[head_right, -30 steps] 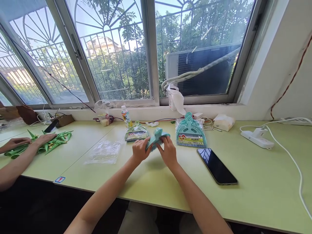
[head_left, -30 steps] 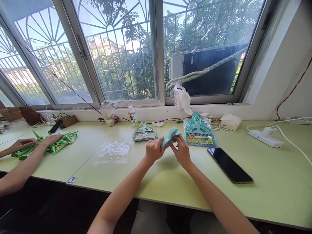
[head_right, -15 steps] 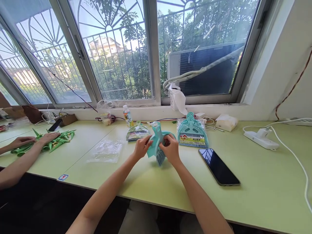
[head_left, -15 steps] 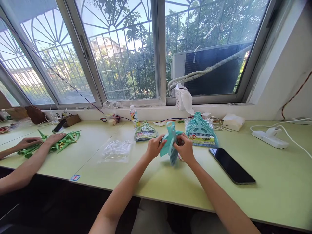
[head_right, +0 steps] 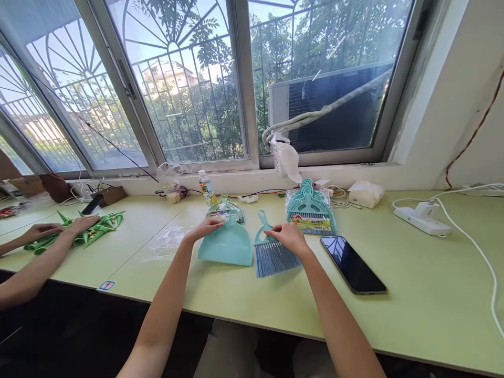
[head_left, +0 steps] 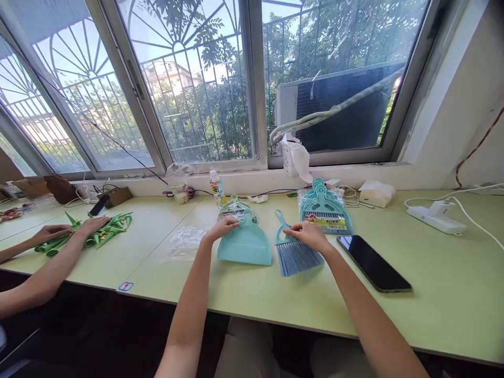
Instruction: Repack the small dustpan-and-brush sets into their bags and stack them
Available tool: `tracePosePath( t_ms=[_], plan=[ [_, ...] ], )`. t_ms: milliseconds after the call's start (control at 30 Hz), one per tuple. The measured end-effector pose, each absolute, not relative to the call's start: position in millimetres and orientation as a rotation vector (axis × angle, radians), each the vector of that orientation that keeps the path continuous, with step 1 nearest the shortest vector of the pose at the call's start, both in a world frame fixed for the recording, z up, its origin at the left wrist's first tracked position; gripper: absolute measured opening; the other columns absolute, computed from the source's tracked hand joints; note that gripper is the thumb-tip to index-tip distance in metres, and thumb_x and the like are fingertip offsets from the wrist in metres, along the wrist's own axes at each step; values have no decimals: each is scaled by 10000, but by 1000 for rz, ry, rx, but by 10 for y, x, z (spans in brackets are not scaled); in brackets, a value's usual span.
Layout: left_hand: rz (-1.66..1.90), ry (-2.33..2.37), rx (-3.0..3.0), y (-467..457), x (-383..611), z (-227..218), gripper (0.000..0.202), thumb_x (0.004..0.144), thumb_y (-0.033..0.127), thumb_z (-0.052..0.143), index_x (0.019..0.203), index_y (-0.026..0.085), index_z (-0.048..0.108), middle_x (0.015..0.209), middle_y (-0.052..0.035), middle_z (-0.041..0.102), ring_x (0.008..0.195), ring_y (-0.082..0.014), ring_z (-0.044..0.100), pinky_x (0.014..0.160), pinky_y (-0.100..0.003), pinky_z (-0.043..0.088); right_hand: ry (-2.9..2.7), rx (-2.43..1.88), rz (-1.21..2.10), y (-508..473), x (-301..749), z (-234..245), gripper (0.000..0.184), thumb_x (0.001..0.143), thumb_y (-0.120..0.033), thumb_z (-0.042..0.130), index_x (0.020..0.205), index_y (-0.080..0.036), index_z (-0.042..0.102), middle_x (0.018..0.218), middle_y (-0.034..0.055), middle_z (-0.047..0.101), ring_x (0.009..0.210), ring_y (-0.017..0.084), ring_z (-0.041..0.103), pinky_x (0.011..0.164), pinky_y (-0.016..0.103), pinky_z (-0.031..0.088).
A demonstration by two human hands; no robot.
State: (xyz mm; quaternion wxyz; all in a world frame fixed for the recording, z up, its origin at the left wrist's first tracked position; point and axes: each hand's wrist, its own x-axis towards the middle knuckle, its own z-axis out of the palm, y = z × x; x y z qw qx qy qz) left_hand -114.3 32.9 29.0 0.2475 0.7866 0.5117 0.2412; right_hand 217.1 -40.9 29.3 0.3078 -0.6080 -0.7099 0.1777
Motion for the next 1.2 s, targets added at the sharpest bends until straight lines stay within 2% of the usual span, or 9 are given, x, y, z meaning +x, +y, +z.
tracePosePath(
  t_ms=[133, 333, 500, 600, 767, 1033, 1200],
  plan=[
    [282, 1357, 2086, 373, -1122, 159, 426, 689, 589, 583, 731, 167, 629, 640, -5, 516, 634, -146, 480, 577, -254, 367, -2058, -1965, 257, -431, 2055, 205, 363, 781, -535, 580, 770, -212, 744, 831, 107, 719, 836, 258, 663, 641, 285, 399],
    [252, 1423, 2048, 420, -1156, 97, 512, 649, 675, 585, 644, 164, 557, 609, -18, 534, 598, -143, 514, 569, -261, 399, -2117, -2073, 221, -432, 2055, 136, 334, 763, -519, 608, 814, -217, 743, 882, 125, 715, 892, 278, 664, 698, 317, 436],
    [287, 1429, 2040, 377, -1128, 144, 563, 651, 716, 558, 729, 159, 597, 674, -33, 574, 624, -149, 526, 590, -266, 408, -2060, -2109, 184, -434, 2095, 156, 360, 768, -543, 601, 860, -223, 738, 922, 128, 709, 902, 270, 659, 703, 319, 439],
    [270, 1398, 2051, 340, -1110, 173, 565, 645, 711, 569, 751, 157, 604, 697, -30, 567, 645, -151, 523, 587, -260, 402, -2035, -2126, 161, -428, 2087, 156, 363, 790, -542, 578, 861, -224, 737, 920, 127, 709, 898, 267, 661, 706, 324, 440],
    [219, 1362, 2083, 323, -1091, 164, 505, 642, 655, 611, 775, 167, 611, 752, -21, 558, 682, -143, 485, 559, -236, 363, -2060, -2162, 127, -406, 2020, 99, 371, 748, -544, 614, 837, -203, 730, 927, 137, 706, 926, 286, 658, 727, 339, 444],
    [267, 1396, 2075, 395, -1150, 108, 368, 666, 542, 596, 663, 176, 556, 603, 1, 487, 562, -123, 457, 489, -237, 359, -2053, -2095, 216, -373, 2016, 52, 285, 670, -442, 659, 790, -192, 723, 890, 122, 708, 903, 287, 657, 687, 313, 430],
    [210, 1433, 1988, 369, -1169, 131, 299, 696, 457, 580, 620, 185, 484, 493, 16, 506, 452, -124, 513, 463, -244, 396, -1932, -1890, 275, -369, 2138, 211, 262, 719, -441, 602, 773, -213, 718, 885, 75, 709, 853, 230, 647, 638, 273, 384]
  ],
)
